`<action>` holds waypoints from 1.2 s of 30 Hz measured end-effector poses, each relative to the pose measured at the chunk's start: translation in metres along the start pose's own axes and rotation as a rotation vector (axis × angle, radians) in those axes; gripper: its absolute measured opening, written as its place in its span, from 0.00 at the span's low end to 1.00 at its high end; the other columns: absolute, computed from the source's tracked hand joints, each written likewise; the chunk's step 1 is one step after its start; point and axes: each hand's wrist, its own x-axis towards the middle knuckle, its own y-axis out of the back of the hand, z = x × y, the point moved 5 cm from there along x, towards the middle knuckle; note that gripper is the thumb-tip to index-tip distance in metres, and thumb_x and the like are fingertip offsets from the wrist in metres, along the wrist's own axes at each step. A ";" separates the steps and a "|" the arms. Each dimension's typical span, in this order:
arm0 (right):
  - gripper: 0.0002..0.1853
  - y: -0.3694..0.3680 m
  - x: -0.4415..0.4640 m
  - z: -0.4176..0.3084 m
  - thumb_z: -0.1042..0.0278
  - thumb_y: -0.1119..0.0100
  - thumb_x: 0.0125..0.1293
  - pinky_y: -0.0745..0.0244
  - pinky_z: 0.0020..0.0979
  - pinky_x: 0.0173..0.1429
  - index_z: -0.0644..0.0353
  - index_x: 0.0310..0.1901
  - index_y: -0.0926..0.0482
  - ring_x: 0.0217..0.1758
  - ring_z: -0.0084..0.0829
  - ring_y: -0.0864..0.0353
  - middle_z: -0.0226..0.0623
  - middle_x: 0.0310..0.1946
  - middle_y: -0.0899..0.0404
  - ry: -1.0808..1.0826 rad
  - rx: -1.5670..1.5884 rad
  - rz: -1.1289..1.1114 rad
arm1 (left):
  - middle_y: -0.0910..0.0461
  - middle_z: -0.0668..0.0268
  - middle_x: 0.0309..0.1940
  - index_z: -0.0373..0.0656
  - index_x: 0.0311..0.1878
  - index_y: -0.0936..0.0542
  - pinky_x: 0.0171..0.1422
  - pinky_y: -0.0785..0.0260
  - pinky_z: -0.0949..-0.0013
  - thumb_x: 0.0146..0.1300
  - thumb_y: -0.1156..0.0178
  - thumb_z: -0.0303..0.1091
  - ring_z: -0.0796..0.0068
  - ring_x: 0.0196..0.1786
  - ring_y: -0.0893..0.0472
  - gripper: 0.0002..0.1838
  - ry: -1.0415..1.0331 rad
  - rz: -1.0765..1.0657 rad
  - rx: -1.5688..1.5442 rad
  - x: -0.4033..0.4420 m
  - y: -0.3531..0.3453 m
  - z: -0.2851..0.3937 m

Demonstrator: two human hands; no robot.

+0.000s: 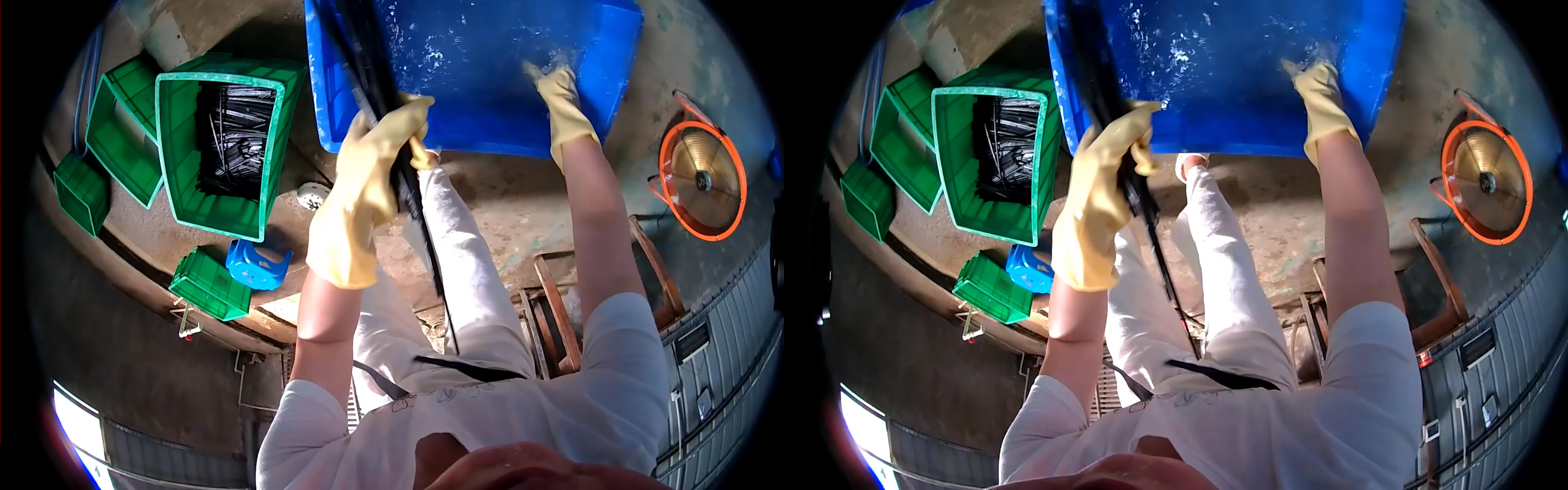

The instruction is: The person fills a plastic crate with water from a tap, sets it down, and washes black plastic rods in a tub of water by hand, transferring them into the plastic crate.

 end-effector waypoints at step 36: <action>0.19 0.055 -0.133 -0.118 0.57 0.47 0.78 0.23 0.29 0.50 0.66 0.52 0.16 0.42 0.29 0.18 0.38 0.44 0.14 0.032 0.330 -0.138 | 0.13 0.52 0.34 0.37 0.45 0.13 0.45 0.23 0.61 0.63 0.32 0.40 0.58 0.39 0.12 0.16 -0.036 0.871 0.580 -0.032 0.220 -0.317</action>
